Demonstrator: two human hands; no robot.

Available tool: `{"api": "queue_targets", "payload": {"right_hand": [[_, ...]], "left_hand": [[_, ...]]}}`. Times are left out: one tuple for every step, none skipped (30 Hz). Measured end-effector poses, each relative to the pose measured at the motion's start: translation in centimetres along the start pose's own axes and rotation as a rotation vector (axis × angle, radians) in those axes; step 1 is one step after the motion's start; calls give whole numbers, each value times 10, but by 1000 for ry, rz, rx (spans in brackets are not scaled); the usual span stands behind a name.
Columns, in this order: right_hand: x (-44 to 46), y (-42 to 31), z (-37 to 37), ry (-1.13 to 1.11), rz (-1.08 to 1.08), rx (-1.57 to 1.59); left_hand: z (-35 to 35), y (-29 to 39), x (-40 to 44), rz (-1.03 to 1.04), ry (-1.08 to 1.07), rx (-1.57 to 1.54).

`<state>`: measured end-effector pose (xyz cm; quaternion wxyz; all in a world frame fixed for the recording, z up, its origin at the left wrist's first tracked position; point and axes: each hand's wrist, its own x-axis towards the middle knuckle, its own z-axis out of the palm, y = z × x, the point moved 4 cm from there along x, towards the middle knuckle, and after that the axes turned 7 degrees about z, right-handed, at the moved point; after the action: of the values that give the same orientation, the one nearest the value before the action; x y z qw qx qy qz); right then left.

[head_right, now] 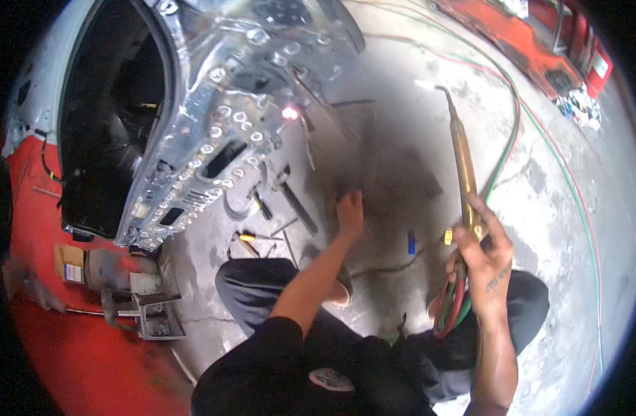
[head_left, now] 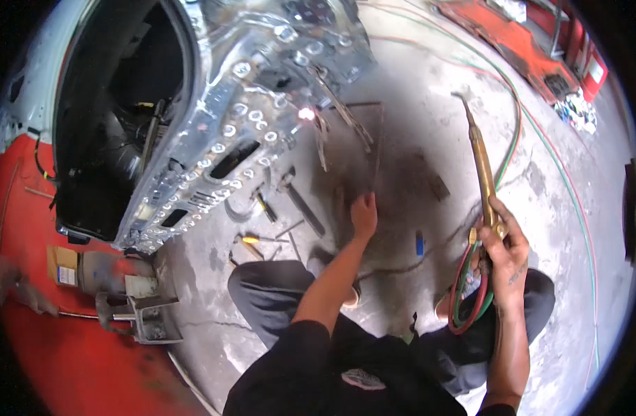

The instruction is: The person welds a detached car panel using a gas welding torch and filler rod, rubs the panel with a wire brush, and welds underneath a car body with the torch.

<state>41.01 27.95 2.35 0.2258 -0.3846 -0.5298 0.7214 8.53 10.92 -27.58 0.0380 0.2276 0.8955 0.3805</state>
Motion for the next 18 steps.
{"api": "queue_targets", "payload": {"right_hand": [[-2,-5,0,-3,-11,0],[-1,-5,-1,7,-12,0],[-1,-3,-4,15,-16,2],[-2,-1,-8,23,-17,1],[-1,-1,-11,27,-28,6],[1,-2,-11,22,-47,17],[1,-2,-12,42,-28,6],[1,-5,-13,51,-21,-1],[1,-6,-13,54,-18,-9],[2,-4,-16,52,-21,-12],[1,-6,-16,62,-21,-18],[4,-1,-20,55,-59,-30],[7,4,-24,54,-90,-44],[7,3,-23,41,-86,-17],[6,0,-21,32,-78,7],[4,-2,-19,27,-68,32],[3,-4,-18,24,-48,45],[3,-5,-17,22,-30,58]], "left_hand": [[-14,35,10,86,90,19],[-10,39,31,178,143,-49],[-4,42,49,272,200,-119],[-2,53,66,271,205,-190],[-3,66,77,285,279,-176],[-5,79,87,297,354,-160],[-4,96,91,315,499,-54],[-9,108,103,336,661,54],[-13,109,119,308,594,38],[-13,106,128,275,519,19],[-10,101,136,236,433,-6],[-10,96,145,237,469,-15],[-7,90,151,235,495,-24],[-7,91,150,229,514,-32],[-4,91,151,188,482,-14],[-5,88,155,148,446,4],[-4,86,157,109,409,22],[-4,86,157,120,439,9]]}}
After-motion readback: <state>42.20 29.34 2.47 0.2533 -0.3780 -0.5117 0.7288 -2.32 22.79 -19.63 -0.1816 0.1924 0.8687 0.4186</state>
